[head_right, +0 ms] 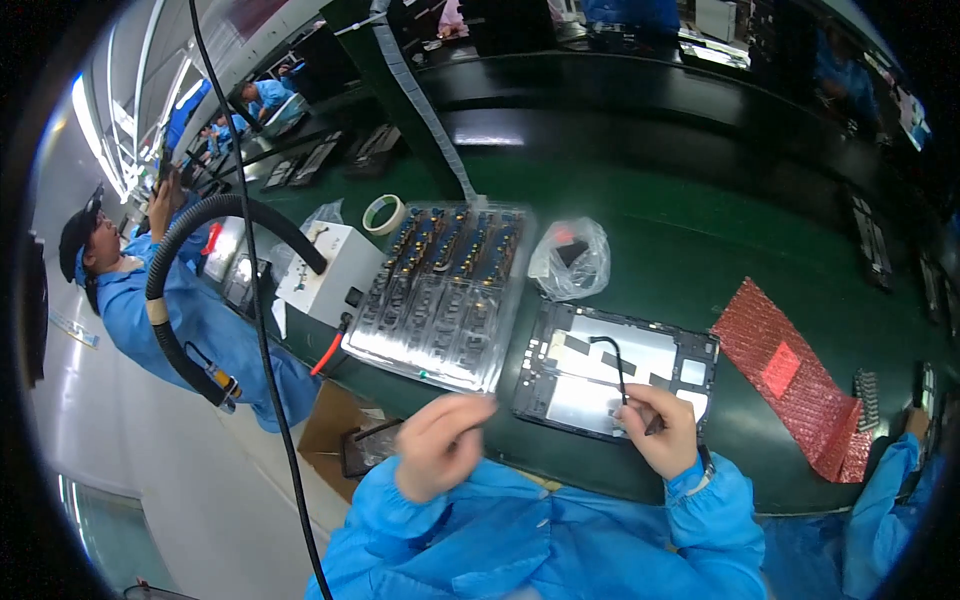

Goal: The person assembles the internal components of a tablet by placing a battery, ribbon cables, and a screen into a tablet frame, using tweezers to manipulate the ribbon cables.

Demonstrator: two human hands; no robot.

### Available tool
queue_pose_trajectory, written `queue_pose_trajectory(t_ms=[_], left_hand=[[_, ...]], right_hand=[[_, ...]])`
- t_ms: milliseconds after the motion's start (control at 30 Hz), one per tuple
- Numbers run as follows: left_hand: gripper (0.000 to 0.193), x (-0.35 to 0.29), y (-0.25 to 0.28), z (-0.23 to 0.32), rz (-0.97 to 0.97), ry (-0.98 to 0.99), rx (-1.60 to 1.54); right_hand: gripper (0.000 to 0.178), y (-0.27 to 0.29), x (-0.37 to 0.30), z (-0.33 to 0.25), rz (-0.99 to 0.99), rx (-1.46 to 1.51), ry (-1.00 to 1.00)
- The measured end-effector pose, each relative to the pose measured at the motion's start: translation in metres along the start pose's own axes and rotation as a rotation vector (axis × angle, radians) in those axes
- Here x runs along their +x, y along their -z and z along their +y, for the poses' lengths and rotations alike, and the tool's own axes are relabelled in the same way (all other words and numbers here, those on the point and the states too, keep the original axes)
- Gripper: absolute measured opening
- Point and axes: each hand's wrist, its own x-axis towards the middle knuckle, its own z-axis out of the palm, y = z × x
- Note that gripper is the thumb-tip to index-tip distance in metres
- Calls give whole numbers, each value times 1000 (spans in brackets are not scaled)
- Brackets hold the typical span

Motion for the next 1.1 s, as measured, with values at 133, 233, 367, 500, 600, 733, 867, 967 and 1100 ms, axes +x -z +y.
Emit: queue_pose_trajectory(t_ms=[133,233,367,500,600,733,867,967,1100], left_hand=[[37,70,-65,14,-147,76,-227],[32,83,-96,7,-158,45,-300],[25,81,-108,4,-61,56,-402],[17,82,-115,-4,-40,-53,-342],[20,77,-114,-5,-123,-46,-329],[27,69,-124,4,-135,0,-387],[26,68,-131,-1,-126,-66,-403],[23,64,-132,-1,-119,-30,-414],[23,58,-134,-1,-106,-19,-438]], right_hand=[[26,0,2,-1,11,204,-43],[27,-5,2,5,69,268,-58],[24,0,-1,-3,95,225,-85],[24,5,1,-1,64,272,14],[25,10,2,1,81,262,-15],[22,14,8,-8,115,214,-211],[19,14,13,-5,166,201,-61],[18,17,8,-6,138,240,-163],[17,15,4,-8,146,338,-244]])
